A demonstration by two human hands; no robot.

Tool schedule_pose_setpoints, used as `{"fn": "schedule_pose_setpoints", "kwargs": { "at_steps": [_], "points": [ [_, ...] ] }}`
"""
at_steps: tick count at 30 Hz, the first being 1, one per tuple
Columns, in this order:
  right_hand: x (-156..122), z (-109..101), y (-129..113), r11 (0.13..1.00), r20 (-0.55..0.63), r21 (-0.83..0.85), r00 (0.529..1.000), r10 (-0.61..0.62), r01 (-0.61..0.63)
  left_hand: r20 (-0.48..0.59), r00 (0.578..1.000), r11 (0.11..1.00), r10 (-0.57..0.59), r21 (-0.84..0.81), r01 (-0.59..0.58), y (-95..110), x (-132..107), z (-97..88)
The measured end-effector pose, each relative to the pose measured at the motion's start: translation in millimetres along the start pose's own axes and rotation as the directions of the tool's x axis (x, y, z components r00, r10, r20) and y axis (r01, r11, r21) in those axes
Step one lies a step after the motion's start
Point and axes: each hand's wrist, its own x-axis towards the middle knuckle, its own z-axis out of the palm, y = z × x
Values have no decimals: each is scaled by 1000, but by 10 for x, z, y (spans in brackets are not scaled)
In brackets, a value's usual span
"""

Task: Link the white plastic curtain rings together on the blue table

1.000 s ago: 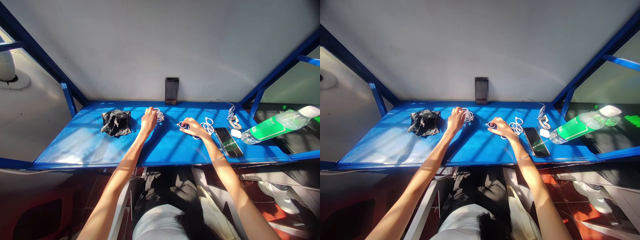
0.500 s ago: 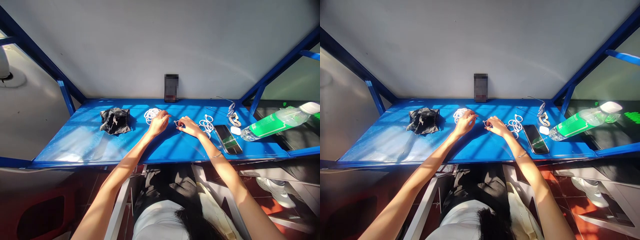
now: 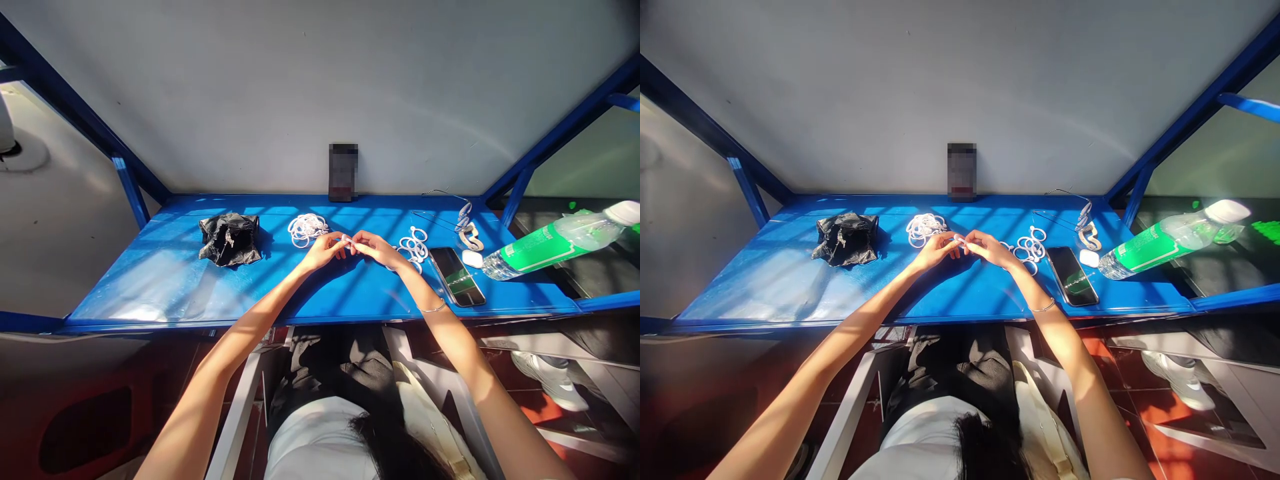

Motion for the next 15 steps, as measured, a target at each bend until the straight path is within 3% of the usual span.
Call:
{"fn": "schedule_pose_setpoints", "kwargs": {
  "at_steps": [8, 11, 15],
  "points": [
    [16, 62, -18, 995, 60, 76, 997, 57, -61, 27, 996, 987, -81, -135, 84, 11, -39, 115],
    [23, 102, -24, 973, 67, 214, 995, 78, -91, 55, 992, 969, -113, -214, 123, 28, -49, 132],
    [37, 158, 7, 881, 65, 458, 993, 100, -119, 128, 983, 888, -129, -425, 172, 99, -48, 117]
  ]
}}
